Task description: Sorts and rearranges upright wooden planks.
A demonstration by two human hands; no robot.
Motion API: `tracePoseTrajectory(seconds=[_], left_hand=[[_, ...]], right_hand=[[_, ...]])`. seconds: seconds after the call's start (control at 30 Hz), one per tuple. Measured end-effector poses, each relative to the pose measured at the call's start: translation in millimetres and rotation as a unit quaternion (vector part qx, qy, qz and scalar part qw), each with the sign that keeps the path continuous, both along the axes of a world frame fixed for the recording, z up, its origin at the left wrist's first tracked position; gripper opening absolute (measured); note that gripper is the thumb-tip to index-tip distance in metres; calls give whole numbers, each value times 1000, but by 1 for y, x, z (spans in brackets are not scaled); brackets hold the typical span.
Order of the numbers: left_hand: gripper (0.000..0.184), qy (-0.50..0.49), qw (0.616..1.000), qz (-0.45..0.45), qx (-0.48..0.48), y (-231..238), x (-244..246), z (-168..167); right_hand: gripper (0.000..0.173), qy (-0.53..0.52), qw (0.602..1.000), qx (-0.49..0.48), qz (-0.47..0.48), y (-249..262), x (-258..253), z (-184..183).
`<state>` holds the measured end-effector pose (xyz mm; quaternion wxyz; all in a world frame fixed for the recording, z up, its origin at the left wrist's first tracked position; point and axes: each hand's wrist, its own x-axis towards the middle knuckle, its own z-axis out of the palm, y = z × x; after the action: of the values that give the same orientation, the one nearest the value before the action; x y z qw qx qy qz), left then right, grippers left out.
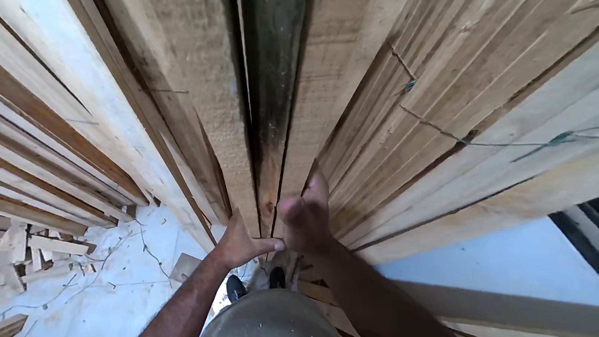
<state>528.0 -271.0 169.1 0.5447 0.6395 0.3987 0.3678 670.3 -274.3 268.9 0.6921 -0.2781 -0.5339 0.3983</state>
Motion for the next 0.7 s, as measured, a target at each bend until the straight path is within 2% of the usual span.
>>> tracePoseTrajectory(seconds=[0.1, 0.17, 0.23, 0.3, 0.4, 0.47, 0.53, 0.6, 0.67, 0.7], left_hand=[[78, 7, 999, 27, 17, 0, 0, -4], [91, -4, 999, 37, 7, 1, -2, -4], [99, 0, 999, 46, 3, 4, -2, 1], [88, 12, 999, 40, 9, 9, -2, 3], [85, 66, 997, 29, -15, 14, -3, 11], [92, 94, 995, 28, -18, 20, -4, 16], [107, 99, 995, 16, -8, 21, -11, 15], [112, 78, 997, 10, -9, 18, -19, 7], [113, 45, 998, 11, -36, 7, -34, -6], [108, 26, 999, 25, -29, 0, -45, -17]], right_hand=[[90, -49, 998, 3, -33, 0, -3, -5], [98, -170, 979, -37, -108, -12, -6, -11], [108, -279, 936, -136, -166, -29, -14, -14], [106, -329, 889, -214, -234, -36, -29, -16], [108, -426, 808, -241, -329, -27, -39, -16], [98, -455, 781, -215, -370, -15, -43, -15], [86, -460, 781, -189, -377, -8, -45, -16], [84, -459, 803, -194, -327, -11, -41, -14], [75, -458, 836, -161, -254, -19, -35, -7], [63, -454, 853, -131, -221, -23, -36, 0]])
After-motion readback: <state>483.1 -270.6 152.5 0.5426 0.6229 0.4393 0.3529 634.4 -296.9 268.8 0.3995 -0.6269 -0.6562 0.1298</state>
